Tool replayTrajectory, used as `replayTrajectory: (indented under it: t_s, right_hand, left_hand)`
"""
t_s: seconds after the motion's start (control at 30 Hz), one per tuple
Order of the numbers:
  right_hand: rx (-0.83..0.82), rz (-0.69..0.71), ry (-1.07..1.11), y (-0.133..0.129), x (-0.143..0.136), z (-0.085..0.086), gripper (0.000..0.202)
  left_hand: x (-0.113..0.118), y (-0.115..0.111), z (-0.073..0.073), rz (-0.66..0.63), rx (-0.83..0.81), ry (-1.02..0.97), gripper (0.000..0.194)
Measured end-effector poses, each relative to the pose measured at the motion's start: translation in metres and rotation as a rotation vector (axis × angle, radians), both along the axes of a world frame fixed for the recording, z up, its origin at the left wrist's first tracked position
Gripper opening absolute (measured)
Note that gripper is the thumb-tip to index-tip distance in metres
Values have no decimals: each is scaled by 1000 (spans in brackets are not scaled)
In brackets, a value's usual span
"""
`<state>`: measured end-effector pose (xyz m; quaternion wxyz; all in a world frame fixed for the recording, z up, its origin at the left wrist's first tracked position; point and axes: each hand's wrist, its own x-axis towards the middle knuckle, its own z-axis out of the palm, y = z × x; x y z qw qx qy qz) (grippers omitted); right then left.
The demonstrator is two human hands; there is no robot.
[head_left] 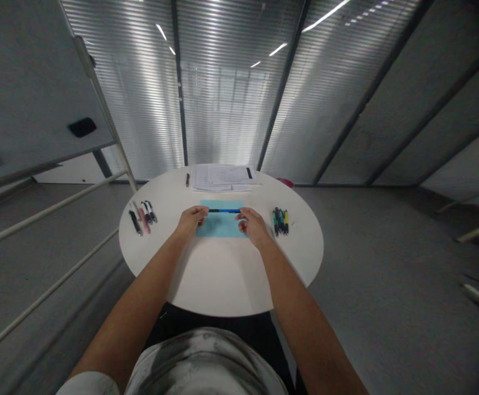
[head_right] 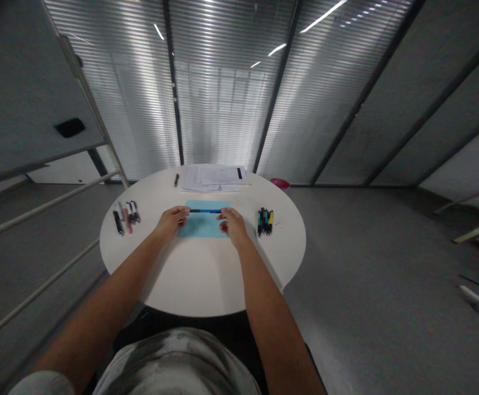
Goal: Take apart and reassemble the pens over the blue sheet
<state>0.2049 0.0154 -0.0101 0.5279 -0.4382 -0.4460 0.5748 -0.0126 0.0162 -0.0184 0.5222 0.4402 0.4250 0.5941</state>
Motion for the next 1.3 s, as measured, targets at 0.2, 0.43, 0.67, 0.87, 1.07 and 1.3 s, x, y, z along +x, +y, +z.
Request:
replayTrajectory:
  t_s: [0.2,0.43,0.67,0.87,1.07,1.3]
  right_hand:
    - [34,31,-47,-5,-5,5,37]
    - [30,63,-29,-6,-2,6,41]
    - [120,-7,-136,-2,-6,1,43]
    - [210,-31,-176,-2,-8,2,40]
    - [210,26,-240,-3,-11,-4,38]
    - [202,2,-195,-1,-11,-2,34]
  left_hand:
    - [0,1,-1,-22,16,26,33]
    - [0,0,-1,11,27,59,31]
    - [-3,2,-3,49,33,97,31]
    - [-4,6,-5,66,32,83,33]
    - [-3,4,-1,52,6,29,37]
    - [-2,3,-1,28,25,35,34]
